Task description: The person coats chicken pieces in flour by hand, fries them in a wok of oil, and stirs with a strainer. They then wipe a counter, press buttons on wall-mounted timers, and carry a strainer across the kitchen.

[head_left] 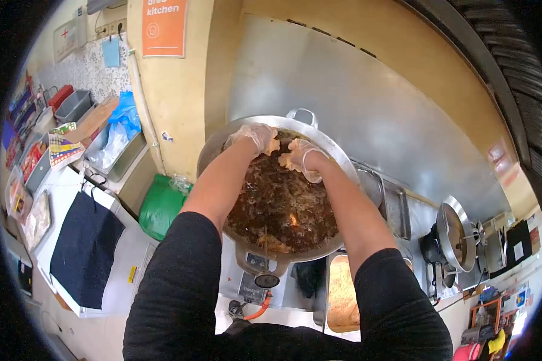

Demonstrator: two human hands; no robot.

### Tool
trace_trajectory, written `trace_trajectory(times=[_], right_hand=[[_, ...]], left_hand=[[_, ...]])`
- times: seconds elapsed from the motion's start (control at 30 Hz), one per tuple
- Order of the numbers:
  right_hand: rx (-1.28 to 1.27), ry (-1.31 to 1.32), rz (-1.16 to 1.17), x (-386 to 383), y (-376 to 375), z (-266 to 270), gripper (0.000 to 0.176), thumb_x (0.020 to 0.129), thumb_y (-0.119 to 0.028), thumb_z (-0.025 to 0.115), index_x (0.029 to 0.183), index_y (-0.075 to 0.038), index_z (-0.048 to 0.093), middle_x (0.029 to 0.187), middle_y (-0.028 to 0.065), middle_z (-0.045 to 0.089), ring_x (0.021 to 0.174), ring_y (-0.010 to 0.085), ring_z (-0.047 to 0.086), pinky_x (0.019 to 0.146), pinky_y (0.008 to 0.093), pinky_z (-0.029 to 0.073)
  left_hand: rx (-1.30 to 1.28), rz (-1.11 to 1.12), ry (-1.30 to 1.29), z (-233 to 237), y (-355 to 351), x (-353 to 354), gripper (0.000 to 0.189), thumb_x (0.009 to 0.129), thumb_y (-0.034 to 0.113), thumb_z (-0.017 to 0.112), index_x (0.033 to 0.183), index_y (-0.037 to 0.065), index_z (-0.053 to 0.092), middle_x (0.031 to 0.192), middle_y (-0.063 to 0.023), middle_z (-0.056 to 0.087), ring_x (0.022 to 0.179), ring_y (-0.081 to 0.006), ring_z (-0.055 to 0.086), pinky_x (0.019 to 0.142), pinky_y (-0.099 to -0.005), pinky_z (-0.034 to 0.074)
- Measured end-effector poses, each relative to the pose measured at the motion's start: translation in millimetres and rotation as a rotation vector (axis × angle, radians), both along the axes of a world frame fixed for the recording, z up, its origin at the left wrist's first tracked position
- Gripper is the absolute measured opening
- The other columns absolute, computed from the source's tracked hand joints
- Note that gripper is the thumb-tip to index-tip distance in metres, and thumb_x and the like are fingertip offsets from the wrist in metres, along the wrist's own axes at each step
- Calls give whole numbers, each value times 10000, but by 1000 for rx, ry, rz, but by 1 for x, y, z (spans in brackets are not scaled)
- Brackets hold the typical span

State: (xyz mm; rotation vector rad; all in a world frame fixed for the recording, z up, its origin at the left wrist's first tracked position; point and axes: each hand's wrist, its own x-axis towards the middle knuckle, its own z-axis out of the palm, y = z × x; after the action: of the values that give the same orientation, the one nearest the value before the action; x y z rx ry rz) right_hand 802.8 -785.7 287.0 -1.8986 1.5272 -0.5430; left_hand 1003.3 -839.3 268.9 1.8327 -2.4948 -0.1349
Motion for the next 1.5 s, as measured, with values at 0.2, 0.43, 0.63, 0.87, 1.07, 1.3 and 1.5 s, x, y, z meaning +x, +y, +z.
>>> trace_trajectory(times=[0.2,0.43,0.63,0.87,1.07,1.3,1.5], right_hand=[[-64,198,-47,-54,5,45,515,825,-91,697,1307,-52,519,1084,123,637,960,202,618,841,324,506],[-596,461,184,-269,168,88,371,952,-285,620,1248,-63,614,1178,111,659,1095,215,610,962,344,493],[45,-100,-324,-436,356,-51,433,906,-226,708,1284,-58,580,1190,50,653,1093,151,605,962,327,485],[369,313,117,-410,437,-209,388,923,-316,587,1260,-133,643,1325,185,567,1194,327,562,1017,426,433],[454,571,76,-403,415,-343,360,918,-279,499,1166,-85,673,1178,228,652,1094,344,629,875,460,497],[658,-306,-148,-450,428,-310,290,906,-231,617,1129,-47,642,974,131,680,819,206,641,686,345,522],[665,-1044,-149,-463,427,-467,232,952,-147,571,1168,-68,604,1000,85,679,840,201,646,684,351,532]], left_hand=[[-249,-121,-235,54,22,-10,293,933,86,516,1212,50,599,1171,-113,667,1094,-237,650,909,-396,559],[-835,-650,-218,119,-7,-28,367,962,225,507,1287,61,552,1268,-202,580,1152,-337,554,1037,-400,440],[-22,-671,540,137,150,-182,218,926,151,562,1130,98,619,1059,-58,610,922,-206,576,824,-329,462],[365,-785,-85,-43,325,-353,140,828,155,591,904,46,636,896,-167,652,900,-332,625,828,-444,512],[12,-578,94,-227,366,-414,173,770,114,570,846,9,685,858,-206,682,852,-373,664,764,-460,529],[-277,-425,-114,-338,330,-468,446,888,286,565,1233,1,567,1120,-216,639,1020,-341,624,895,-440,488],[171,-155,85,-284,353,-452,505,814,256,685,1212,-31,567,1164,-251,616,1125,-368,576,970,-428,458]])
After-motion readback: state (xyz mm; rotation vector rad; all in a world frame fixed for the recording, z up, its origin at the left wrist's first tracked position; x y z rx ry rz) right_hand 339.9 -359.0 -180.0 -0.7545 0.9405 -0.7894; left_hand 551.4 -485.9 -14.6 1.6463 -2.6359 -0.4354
